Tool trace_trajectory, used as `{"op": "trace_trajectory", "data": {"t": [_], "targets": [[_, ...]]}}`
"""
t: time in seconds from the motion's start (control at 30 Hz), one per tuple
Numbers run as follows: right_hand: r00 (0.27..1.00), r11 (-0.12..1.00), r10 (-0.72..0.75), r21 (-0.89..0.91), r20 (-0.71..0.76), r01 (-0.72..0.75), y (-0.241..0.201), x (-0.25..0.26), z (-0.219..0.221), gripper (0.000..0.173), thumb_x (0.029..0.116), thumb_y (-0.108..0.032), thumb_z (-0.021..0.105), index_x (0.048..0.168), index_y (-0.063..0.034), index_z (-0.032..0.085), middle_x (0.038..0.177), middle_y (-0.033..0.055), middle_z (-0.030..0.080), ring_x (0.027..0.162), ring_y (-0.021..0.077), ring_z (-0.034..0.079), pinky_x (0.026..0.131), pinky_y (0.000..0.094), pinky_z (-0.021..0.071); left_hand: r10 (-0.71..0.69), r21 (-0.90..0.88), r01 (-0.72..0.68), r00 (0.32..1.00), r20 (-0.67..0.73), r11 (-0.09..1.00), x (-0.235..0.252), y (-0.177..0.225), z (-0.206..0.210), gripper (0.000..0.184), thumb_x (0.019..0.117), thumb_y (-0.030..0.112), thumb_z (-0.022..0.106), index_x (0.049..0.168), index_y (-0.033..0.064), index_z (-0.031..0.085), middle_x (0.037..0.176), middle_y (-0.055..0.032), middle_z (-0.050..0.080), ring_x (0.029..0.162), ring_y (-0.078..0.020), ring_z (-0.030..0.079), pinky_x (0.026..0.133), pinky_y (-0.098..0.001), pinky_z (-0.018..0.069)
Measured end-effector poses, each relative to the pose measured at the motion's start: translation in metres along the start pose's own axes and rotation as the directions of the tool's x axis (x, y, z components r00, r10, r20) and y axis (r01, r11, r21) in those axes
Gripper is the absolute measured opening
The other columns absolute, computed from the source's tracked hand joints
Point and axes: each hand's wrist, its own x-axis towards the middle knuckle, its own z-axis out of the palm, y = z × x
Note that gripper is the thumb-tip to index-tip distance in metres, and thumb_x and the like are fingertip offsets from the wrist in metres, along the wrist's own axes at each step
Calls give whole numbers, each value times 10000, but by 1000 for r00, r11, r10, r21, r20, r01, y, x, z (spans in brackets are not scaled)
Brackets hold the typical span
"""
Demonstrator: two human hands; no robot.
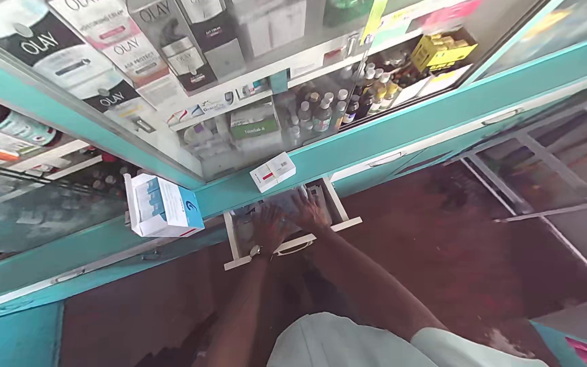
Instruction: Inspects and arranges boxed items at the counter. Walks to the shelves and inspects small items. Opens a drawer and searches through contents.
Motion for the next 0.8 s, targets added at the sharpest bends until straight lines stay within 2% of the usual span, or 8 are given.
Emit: {"op": "trace_trajectory", "data": {"t": [0.13, 0.27, 0.5, 0.57, 0.63, 0.67, 0.73, 0.8], "targets": [[956, 980, -193, 0, -223, 198, 12, -41, 0, 423, 1049, -421, 467, 1392, -255, 651, 1547, 88, 513, 1484, 328, 396, 1210, 547, 297, 110, -79, -122, 983, -149, 989, -21, 24, -17, 596, 982, 501, 505, 1427, 118, 609, 1544, -115, 505, 1449, -364, 436, 1187, -613, 303], [946, 959, -273, -128, -174, 253, 29, -51, 20, 459, 1070, -426, 369, 1440, -283, 602, 1537, 22, 534, 1472, 293, 426, 1203, 563, 314, 166, -16, -167, 985, -49, 986, -31, 36, -10, 686, 992, 559, 496, 1497, 95, 523, 1574, -101, 469, 1471, -319, 413, 1180, -572, 336], [983, 971, -185, -154, 9, 184, 11, -22, 2, 514, 1072, -414, 313, 1538, -270, 474, 1628, 11, 409, 1530, 282, 317, 1196, 598, 285, 84, 34, -88, 991, 101, 996, 2, 28, -14, 761, 987, 613, 437, 1567, 120, 421, 1640, -83, 367, 1521, -304, 319, 1208, -565, 280], [977, 965, -212, -161, -22, 206, 10, -13, -2, 495, 1070, -388, 333, 1524, -272, 493, 1616, 28, 425, 1521, 305, 331, 1192, 625, 270, 100, 15, -101, 994, 48, 995, 4, 25, -15, 674, 1005, 556, 448, 1504, 109, 518, 1608, -89, 421, 1504, -348, 343, 1205, -571, 281], [906, 943, -329, -146, -264, 300, 22, -7, 9, 408, 1065, -388, 425, 1379, -262, 654, 1494, 60, 572, 1437, 330, 465, 1182, 626, 304, 187, -41, -199, 961, -203, 979, -13, 31, -7, 408, 1001, 359, 543, 1219, 79, 744, 1402, -116, 638, 1348, -381, 549, 1121, -576, 415], [812, 916, -399, -161, -425, 366, 29, -2, 15, 347, 1047, -393, 503, 1262, -245, 731, 1394, 79, 649, 1344, 340, 559, 1144, 608, 376, 229, -55, -252, 937, -264, 966, -21, 38, -6, 358, 1002, 299, 547, 1191, 82, 759, 1351, -111, 673, 1308, -361, 590, 1108, -554, 441], [715, 878, -476, -223, -512, 424, 33, -3, 20, 297, 1035, -386, 545, 1219, -264, 744, 1339, 70, 676, 1246, 326, 619, 1069, 568, 447, 272, -85, -308, 916, -296, 947, -35, 47, -3, 388, 997, 282, 537, 1259, 68, 725, 1353, -111, 672, 1312, -313, 593, 1131, -496, 438], [717, 830, -556, -324, -420, 454, 32, -8, 18, 310, 1039, -268, 503, 1269, -270, 711, 1370, 23, 667, 1224, 304, 635, 983, 555, 480, 245, -120, -292, 922, -300, 949, -31, 50, -4, 431, 981, 256, 546, 1320, 24, 676, 1408, -147, 627, 1344, -327, 564, 1152, -493, 418]]}}
